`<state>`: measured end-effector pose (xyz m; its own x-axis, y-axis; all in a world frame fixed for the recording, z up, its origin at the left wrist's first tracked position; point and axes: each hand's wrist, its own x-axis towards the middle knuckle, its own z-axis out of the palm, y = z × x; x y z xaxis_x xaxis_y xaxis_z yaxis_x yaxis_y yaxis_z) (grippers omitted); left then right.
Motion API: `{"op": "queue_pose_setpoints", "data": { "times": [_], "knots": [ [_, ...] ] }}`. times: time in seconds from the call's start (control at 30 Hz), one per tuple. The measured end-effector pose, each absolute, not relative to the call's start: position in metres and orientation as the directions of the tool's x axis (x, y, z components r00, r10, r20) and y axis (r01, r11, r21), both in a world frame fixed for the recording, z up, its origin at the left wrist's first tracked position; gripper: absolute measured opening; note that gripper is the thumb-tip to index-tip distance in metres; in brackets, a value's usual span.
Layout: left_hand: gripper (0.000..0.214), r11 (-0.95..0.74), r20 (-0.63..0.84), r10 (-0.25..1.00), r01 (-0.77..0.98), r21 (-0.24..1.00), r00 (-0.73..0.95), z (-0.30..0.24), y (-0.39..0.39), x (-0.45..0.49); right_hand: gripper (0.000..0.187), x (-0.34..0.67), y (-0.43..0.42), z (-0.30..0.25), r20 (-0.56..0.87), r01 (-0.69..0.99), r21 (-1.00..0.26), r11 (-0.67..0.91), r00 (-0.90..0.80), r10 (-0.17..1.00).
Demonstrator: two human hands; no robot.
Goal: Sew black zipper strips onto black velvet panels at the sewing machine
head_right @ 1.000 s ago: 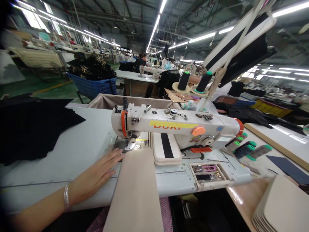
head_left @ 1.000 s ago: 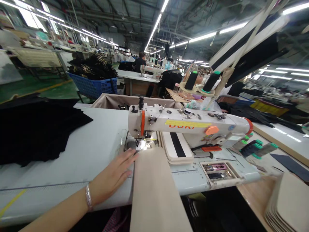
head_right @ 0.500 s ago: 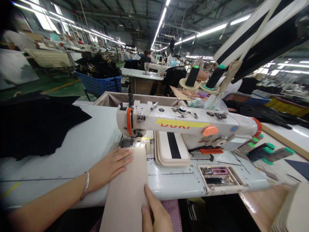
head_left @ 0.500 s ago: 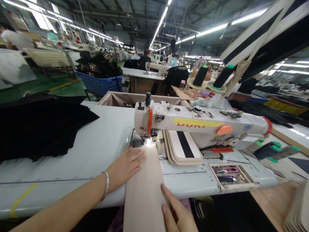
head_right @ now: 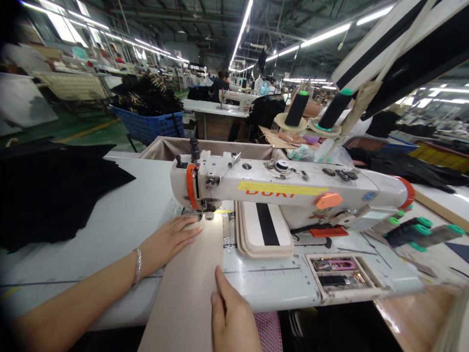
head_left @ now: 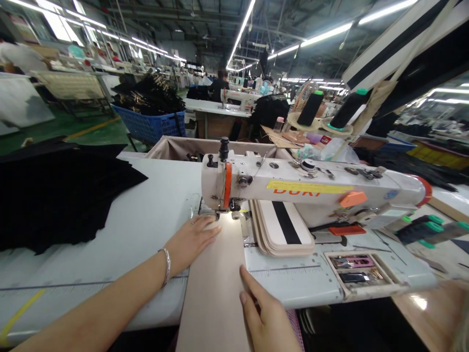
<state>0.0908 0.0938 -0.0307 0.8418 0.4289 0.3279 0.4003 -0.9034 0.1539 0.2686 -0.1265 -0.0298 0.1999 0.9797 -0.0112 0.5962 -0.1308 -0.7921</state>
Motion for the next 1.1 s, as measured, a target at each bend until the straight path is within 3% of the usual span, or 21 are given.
{"op": "queue_pose_setpoints", "data": {
  "times": [0.27, 0.6, 0.67, 0.77, 0.87, 0.97, 1.03, 1.1],
  "knots": [
    [0.034, -0.903, 0.353, 0.43, 0.391, 0.178, 0.831, -0.034, 0.096, 0.091, 0.047, 0.272, -0.123, -0.03, 0.021, 0.613, -0.783, -0.109, 0.202, 0.979],
    [0.033, -0.897, 0.33, 0.441, 0.41, 0.163, 0.835, -0.034, 0.097, 0.09, 0.05, 0.273, -0.123, -0.027, -0.084, 0.614, -0.772, -0.164, 0.157, 0.984],
    [0.034, -0.897, 0.335, 0.441, 0.406, 0.172, 0.833, -0.036, 0.098, 0.09, 0.05, 0.273, -0.122, -0.022, -0.081, 0.685, -0.713, -0.148, 0.129, 0.988],
    [0.033, -0.893, 0.35, 0.45, 0.411, 0.183, 0.822, -0.038, 0.093, 0.096, 0.04, 0.271, -0.105, -0.009, -0.039, 0.85, -0.515, -0.111, 0.107, 0.994],
    [0.033, -0.891, 0.348, 0.455, 0.414, 0.188, 0.82, -0.033, 0.086, 0.095, 0.029, 0.267, -0.07, 0.002, 0.134, 0.95, -0.311, 0.02, 0.023, 0.991],
    [0.036, -0.896, 0.26, 0.437, 0.393, 0.206, 0.861, -0.017, 0.094, 0.063, 0.035, 0.266, -0.038, -0.001, 0.288, 0.948, -0.233, 0.215, -0.143, 0.947],
    [0.037, -0.846, 0.221, 0.534, 0.513, 0.148, 0.816, 0.0, 0.113, 0.018, 0.044, 0.269, -0.025, -0.011, 0.328, 0.935, -0.221, 0.276, -0.195, 0.924],
    [0.038, -0.647, 0.276, 0.731, 0.763, -0.012, 0.624, 0.019, 0.138, -0.04, 0.046, 0.272, -0.019, -0.022, 0.346, 0.929, -0.215, 0.301, -0.215, 0.913]
  ]
}}
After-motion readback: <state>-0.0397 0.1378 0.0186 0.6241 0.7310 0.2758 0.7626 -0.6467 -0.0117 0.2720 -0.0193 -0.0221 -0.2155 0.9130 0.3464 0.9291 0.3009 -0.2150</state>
